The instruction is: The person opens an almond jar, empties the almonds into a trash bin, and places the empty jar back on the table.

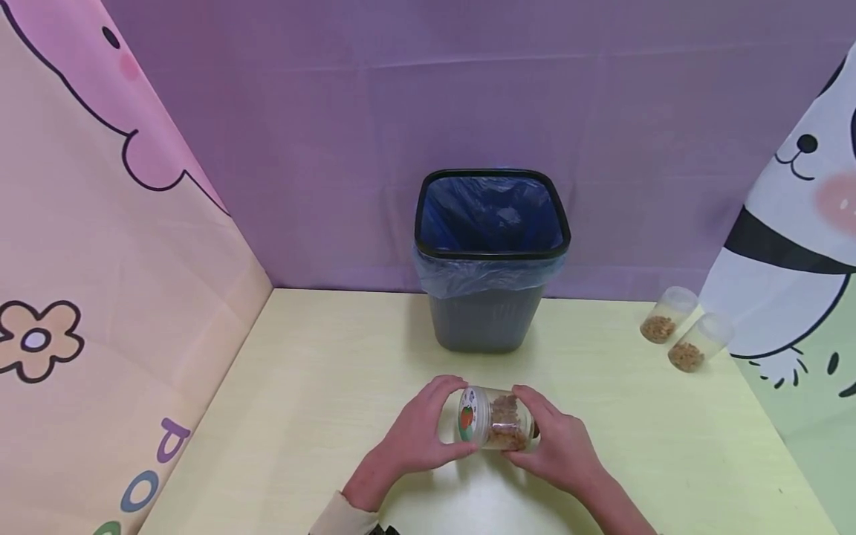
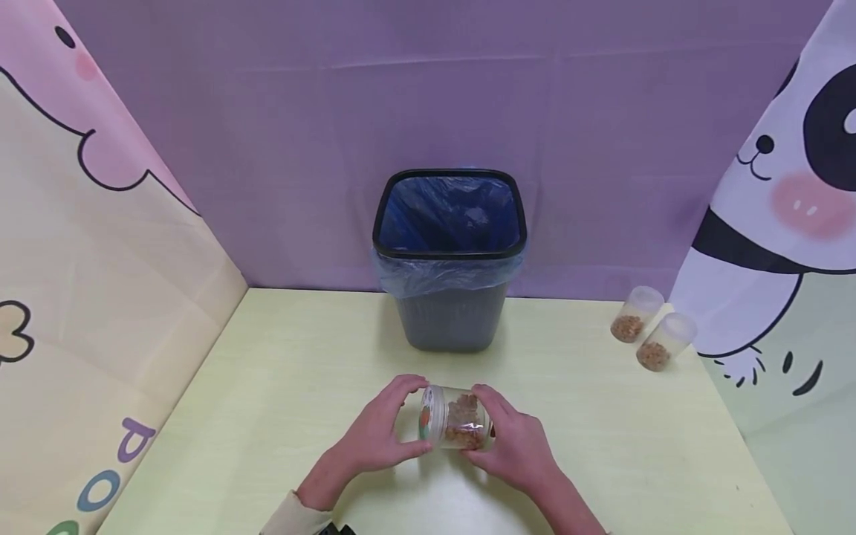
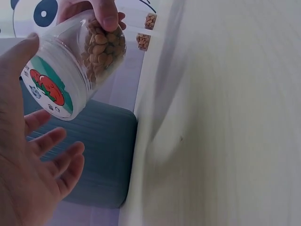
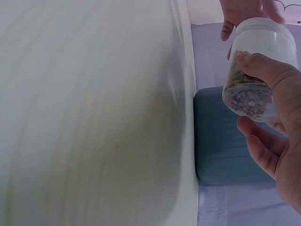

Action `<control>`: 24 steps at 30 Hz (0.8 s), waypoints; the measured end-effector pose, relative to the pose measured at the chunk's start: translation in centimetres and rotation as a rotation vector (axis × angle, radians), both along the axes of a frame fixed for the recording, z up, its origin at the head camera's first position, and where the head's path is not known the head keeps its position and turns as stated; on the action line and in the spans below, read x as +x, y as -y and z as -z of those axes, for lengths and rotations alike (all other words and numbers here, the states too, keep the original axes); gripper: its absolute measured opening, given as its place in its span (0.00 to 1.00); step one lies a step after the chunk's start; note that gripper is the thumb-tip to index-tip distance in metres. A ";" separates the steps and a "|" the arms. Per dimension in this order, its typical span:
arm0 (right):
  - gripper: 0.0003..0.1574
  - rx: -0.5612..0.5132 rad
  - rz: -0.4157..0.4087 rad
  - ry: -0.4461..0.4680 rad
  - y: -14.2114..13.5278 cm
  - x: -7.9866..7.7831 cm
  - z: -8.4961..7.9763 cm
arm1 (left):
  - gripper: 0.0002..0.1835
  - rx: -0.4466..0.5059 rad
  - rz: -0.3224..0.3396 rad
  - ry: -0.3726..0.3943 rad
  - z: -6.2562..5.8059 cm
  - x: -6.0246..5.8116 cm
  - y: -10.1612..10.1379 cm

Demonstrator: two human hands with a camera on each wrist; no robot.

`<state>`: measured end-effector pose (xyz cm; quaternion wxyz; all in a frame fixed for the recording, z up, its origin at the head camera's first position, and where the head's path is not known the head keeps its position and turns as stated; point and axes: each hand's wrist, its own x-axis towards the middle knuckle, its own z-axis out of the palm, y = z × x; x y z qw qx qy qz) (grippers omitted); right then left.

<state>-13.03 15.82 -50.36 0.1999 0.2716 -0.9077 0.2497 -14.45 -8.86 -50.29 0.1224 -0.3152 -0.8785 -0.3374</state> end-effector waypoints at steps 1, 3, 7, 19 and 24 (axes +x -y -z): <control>0.59 -0.003 -0.003 -0.003 0.0 0.0 0.0 | 0.44 -0.006 -0.008 0.003 0.0 0.0 0.0; 0.58 -0.005 -0.005 -0.004 -0.2 -0.1 0.0 | 0.45 -0.003 -0.007 0.009 0.0 0.0 -0.1; 0.59 -0.011 -0.001 0.000 -0.4 -0.4 -0.2 | 0.46 0.030 0.056 -0.001 -0.2 -0.2 -0.1; 0.58 -0.030 0.021 0.026 -0.4 -1.3 -0.8 | 0.48 -0.038 0.173 -0.029 -2.2 -1.6 0.7; 0.58 -0.006 0.027 0.019 -0.2 -1.6 -1.8 | 0.47 -0.063 0.198 -0.051 -2.8 -1.9 0.9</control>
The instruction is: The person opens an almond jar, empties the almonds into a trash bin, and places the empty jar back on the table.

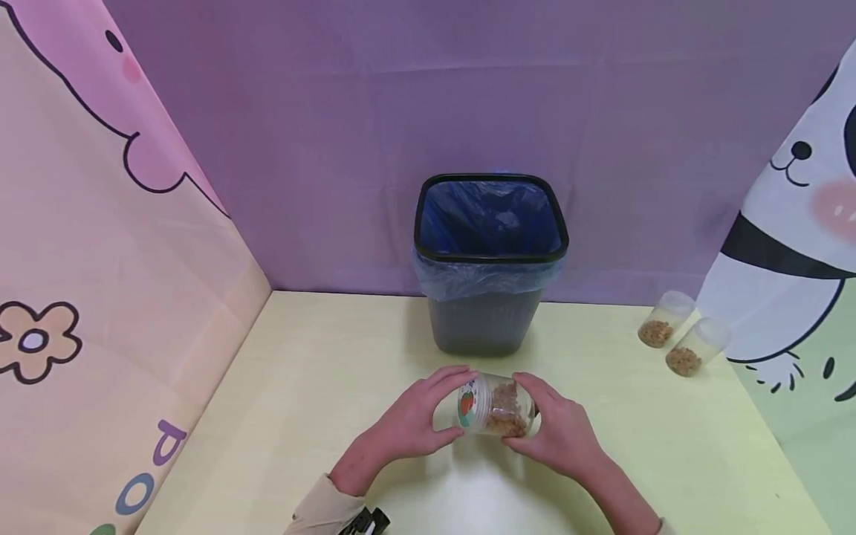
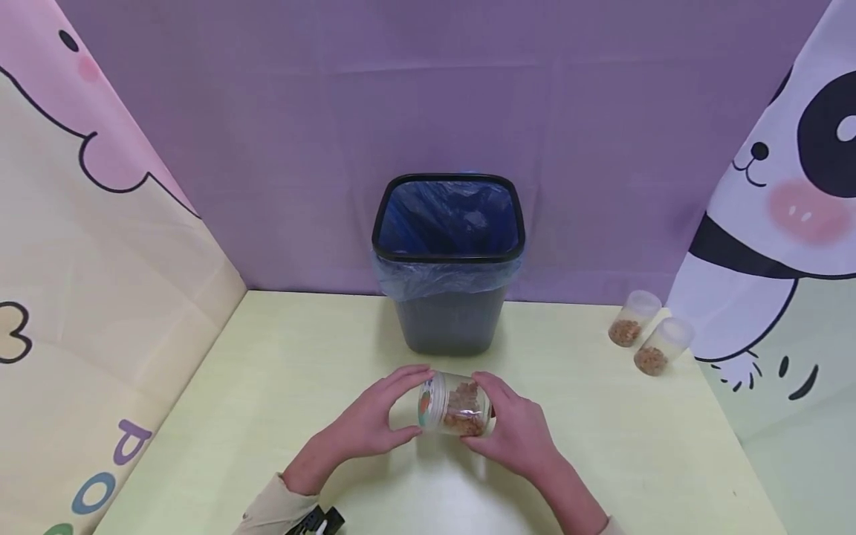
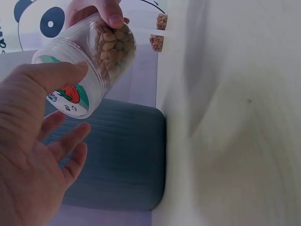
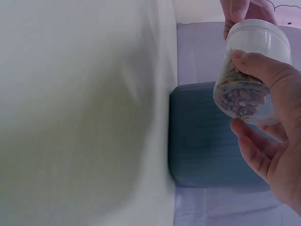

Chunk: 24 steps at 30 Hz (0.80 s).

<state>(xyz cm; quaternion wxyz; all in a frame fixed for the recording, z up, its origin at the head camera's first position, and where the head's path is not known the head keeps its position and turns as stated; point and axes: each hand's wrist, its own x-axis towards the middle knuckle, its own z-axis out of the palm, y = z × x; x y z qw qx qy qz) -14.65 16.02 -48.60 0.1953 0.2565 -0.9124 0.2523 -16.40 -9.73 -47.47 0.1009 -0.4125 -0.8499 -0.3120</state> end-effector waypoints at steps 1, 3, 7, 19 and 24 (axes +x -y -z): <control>0.58 0.003 -0.001 -0.009 0.0 0.0 -0.2 | 0.46 0.001 0.005 -0.001 -0.1 -0.1 0.0; 0.58 0.016 0.001 -0.028 0.0 -0.1 -0.6 | 0.45 0.004 0.004 -0.010 -0.4 -0.3 0.0; 0.58 0.040 -0.010 -0.068 -0.1 0.0 -1.2 | 0.44 0.012 -0.040 -0.009 -1.1 -0.4 -0.1; 0.57 0.016 -0.021 -0.108 -0.8 0.1 -2.2 | 0.49 -0.094 -0.146 -0.126 -2.5 0.1 -0.7; 0.57 0.009 -0.034 -0.104 -0.8 0.2 -2.5 | 0.49 -0.170 -0.058 -0.235 -3.4 0.2 -0.3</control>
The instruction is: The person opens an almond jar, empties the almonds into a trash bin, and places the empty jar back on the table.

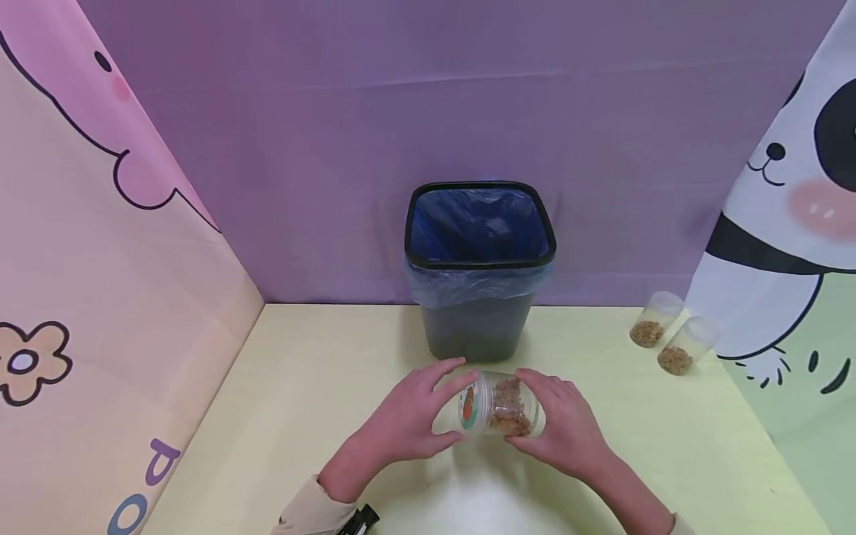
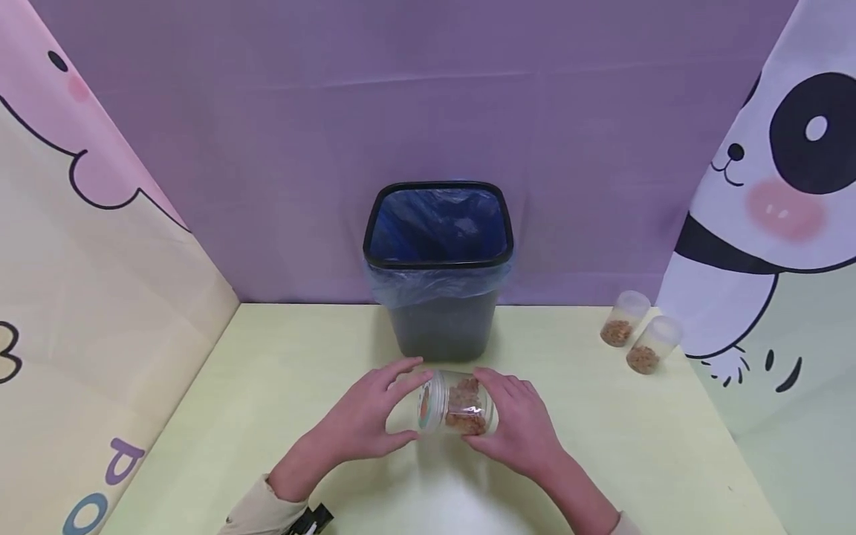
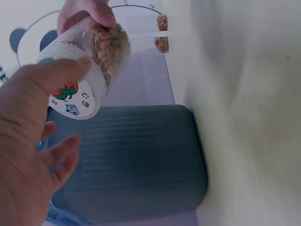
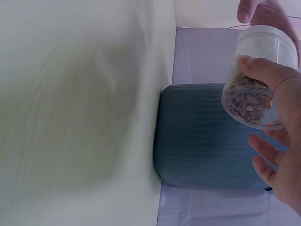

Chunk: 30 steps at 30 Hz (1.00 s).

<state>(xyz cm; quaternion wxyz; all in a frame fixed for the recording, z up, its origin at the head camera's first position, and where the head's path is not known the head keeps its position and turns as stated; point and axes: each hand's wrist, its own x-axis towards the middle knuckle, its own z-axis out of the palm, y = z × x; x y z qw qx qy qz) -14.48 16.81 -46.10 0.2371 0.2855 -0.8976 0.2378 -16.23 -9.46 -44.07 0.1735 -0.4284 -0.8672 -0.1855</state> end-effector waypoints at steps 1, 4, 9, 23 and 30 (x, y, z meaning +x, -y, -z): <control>0.57 0.002 -0.004 0.004 -0.1 0.1 0.0 | 0.49 -0.012 0.015 -0.019 -0.1 0.0 0.0; 0.56 0.006 -0.016 0.018 -0.2 0.2 0.0 | 0.50 -0.033 0.059 -0.064 -0.5 0.0 -0.1; 0.56 -0.007 -0.036 0.064 -0.3 0.4 0.2 | 0.50 -0.072 0.103 -0.116 -0.8 0.0 -0.2; 0.57 -0.035 -0.092 0.097 0.4 0.0 0.4 | 0.45 -0.060 0.089 -0.089 0.3 -0.2 0.6; 0.56 -0.051 -0.099 0.062 0.9 0.1 0.6 | 0.46 -0.032 -0.081 -0.028 0.9 0.3 1.0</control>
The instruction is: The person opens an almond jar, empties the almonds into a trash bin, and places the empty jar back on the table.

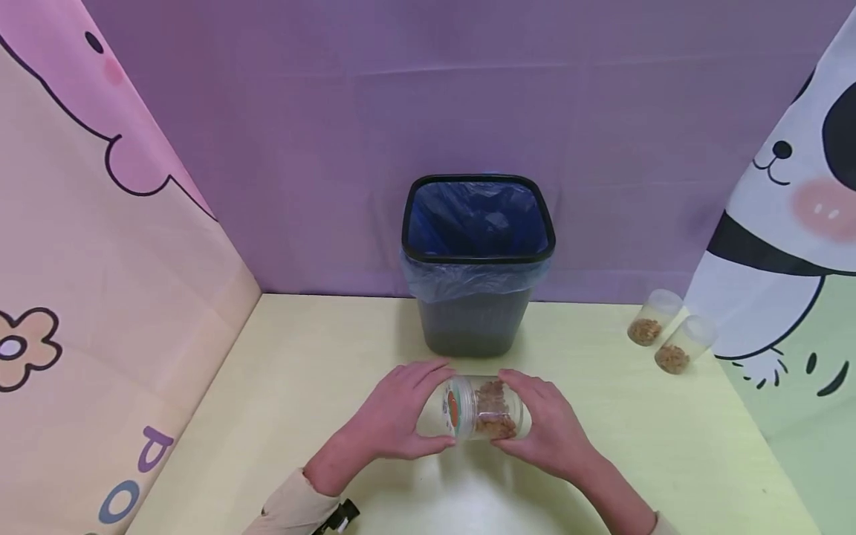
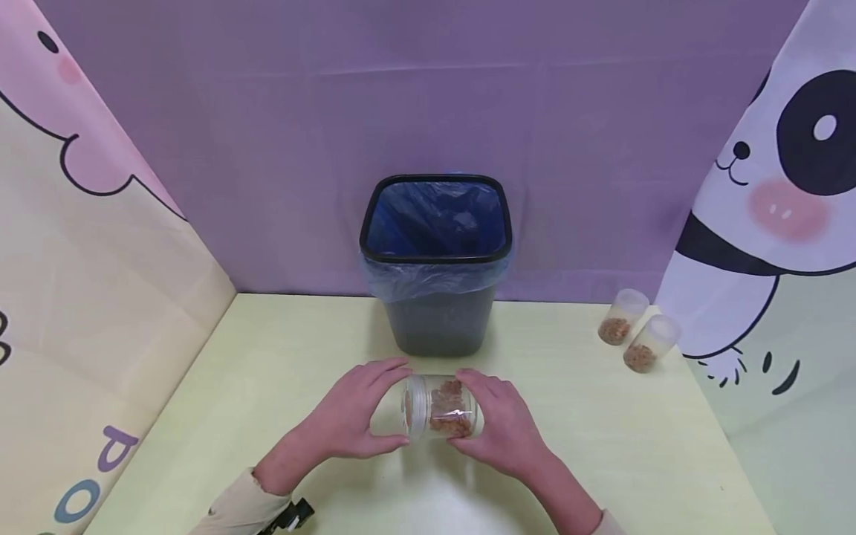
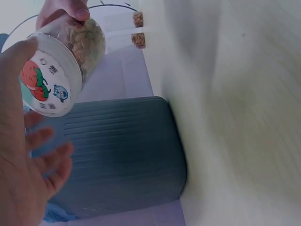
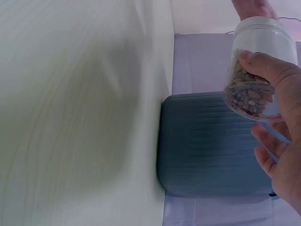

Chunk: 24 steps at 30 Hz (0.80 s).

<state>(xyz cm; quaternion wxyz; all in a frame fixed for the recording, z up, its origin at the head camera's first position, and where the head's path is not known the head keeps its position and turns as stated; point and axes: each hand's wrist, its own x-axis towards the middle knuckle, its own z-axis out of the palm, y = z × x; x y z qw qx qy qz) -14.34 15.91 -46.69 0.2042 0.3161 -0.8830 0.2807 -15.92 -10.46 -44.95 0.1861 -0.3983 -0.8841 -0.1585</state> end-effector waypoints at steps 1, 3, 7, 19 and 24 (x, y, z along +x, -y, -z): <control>0.56 -0.002 0.000 -0.007 0.1 0.0 0.0 | 0.46 -0.006 -0.031 -0.005 0.0 0.1 0.1; 0.56 -0.013 -0.002 -0.015 0.3 0.0 0.1 | 0.48 -0.016 -0.084 -0.012 0.0 0.4 0.2; 0.57 -0.045 0.014 0.028 0.2 0.0 0.3 | 0.53 0.012 -0.102 -0.002 0.0 0.7 0.3; 0.57 -0.053 0.020 0.069 0.0 0.2 1.1 | 0.47 -0.033 0.073 -0.319 1.0 0.5 0.1; 0.57 -0.043 0.021 0.052 -0.1 0.2 1.2 | 0.44 -0.016 0.094 -0.346 0.9 0.3 -0.2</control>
